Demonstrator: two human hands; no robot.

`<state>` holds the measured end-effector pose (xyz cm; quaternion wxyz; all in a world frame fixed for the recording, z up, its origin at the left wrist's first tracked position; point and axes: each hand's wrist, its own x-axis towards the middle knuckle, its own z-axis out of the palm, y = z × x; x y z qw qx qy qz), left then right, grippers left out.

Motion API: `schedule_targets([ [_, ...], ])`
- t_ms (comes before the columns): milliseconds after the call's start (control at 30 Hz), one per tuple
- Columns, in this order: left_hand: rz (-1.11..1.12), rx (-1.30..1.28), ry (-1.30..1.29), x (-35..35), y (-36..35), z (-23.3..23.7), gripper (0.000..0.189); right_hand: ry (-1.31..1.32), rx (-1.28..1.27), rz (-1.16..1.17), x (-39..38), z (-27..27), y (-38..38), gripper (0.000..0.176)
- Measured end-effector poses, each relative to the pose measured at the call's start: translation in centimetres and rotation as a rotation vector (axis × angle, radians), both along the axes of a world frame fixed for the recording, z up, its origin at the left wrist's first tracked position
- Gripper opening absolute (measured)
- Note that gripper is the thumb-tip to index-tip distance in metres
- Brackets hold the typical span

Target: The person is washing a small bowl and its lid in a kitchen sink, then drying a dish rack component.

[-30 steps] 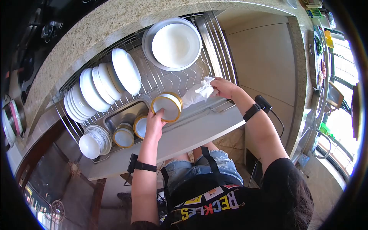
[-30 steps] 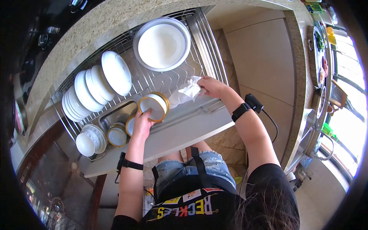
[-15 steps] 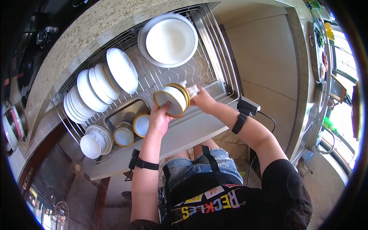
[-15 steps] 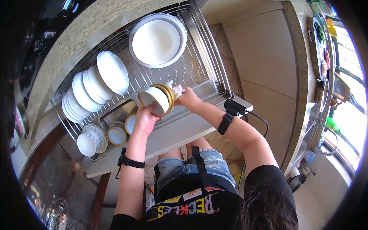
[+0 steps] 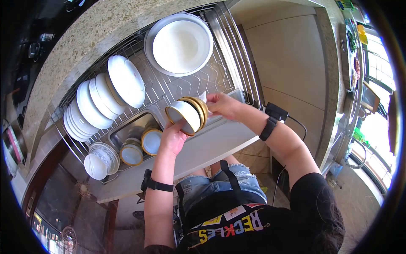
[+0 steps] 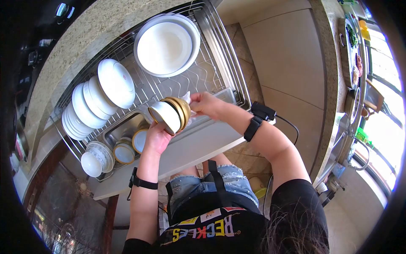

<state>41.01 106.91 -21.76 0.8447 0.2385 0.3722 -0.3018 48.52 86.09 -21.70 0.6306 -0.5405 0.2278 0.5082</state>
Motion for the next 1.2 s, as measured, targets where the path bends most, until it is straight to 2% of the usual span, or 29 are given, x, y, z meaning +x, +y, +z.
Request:
schedule_targets([
  [33, 0.002, 0.0, 0.005, 0.2, 0.2, 0.3, 0.041, -0.104, -0.156, 0.136, 0.7, -0.4, -0.4, 0.021],
  [67, 0.0, 0.11, 0.032, 0.4, 0.3, 0.5, 0.039, -0.341, -0.475, 0.256, 1.6, -0.7, -1.0, 0.021],
  [100, -0.001, 0.219, 0.058, 0.4, 0.3, 0.6, 0.037, -0.574, -0.664, 0.393, 2.7, -2.4, -2.8, 0.023],
  [133, -0.014, 0.247, -0.001, 0.0, 0.8, -0.3, 0.036, -0.714, -0.85, 0.412, 4.5, -1.2, -3.2, 0.019],
  [167, -0.01, 0.247, 0.004, -0.1, 1.1, -0.8, 0.036, -0.966, -0.953, 0.463, 6.0, -2.9, -4.9, 0.014],
  [233, -0.029, 0.344, 0.071, -0.3, 1.3, -1.3, 0.036, -1.154, -1.063, 0.588, 9.3, -4.0, -6.4, 0.014],
  [300, -0.061, 0.392, 0.089, -0.4, 1.2, -1.6, 0.035, -0.865, -1.078, 0.386, 10.3, -5.5, -6.1, 0.012],
  [367, -0.091, 0.442, 0.109, -0.5, 1.3, -1.9, 0.034, -1.003, -1.209, 1.493, 9.7, -8.1, -6.6, 0.011],
  [400, -0.093, 0.44, 0.109, -0.5, 1.4, -1.9, 0.034, -0.91, -1.295, 1.387, 8.9, -8.5, -5.8, 0.011],
  [567, -0.073, 0.418, 0.104, -0.6, 1.9, -2.0, 0.034, -0.681, -1.236, 1.361, 5.6, -7.6, -5.9, 0.015],
  [633, -0.055, 0.408, 0.092, -0.5, 2.1, -1.9, 0.035, -0.52, -1.191, 1.397, 4.4, -8.6, -6.7, 0.016],
  [667, -0.05, 0.406, 0.093, -0.6, 2.2, -1.8, 0.035, -0.555, -1.12, 1.543, 4.7, -9.3, -7.4, 0.017],
  [767, -0.024, 0.414, 0.089, -0.6, 2.7, -1.6, 0.035, -0.514, -1.072, 1.538, 5.1, -10.7, -8.5, 0.018],
  [800, -0.03, 0.407, 0.087, -0.6, 2.8, -1.5, 0.035, -0.476, -0.98, 1.653, 5.6, -10.7, -8.6, 0.022],
  [833, -0.032, 0.401, 0.084, -0.6, 2.9, -1.5, 0.036, -0.474, -0.982, 1.66, 5.6, -11.9, -9.5, 0.022],
  [900, -0.022, 0.399, 0.078, -0.7, 3.2, -1.6, 0.036, -0.477, -1.049, 1.397, 5.0, -12.9, -10.0, 0.025],
  [933, -0.016, 0.397, 0.068, -0.6, 3.3, -1.6, 0.036, -0.463, -1.02, 1.494, 5.2, -12.9, -9.9, 0.028],
  [1067, -0.024, 0.396, 0.089, -0.3, 3.4, -1.7, 0.036, -0.341, -1.07, 1.478, 5.5, -11.8, -8.8, 0.027],
  [1133, -0.04, 0.388, 0.081, -0.5, 3.6, -2.3, 0.035, -0.227, -1.203, 1.143, 5.2, -11.9, -8.8, 0.028],
  [1200, -0.04, 0.396, 0.088, -0.6, 3.6, -2.5, 0.034, -0.255, -1.216, 1.126, 5.0, -12.2, -8.9, 0.026],
])
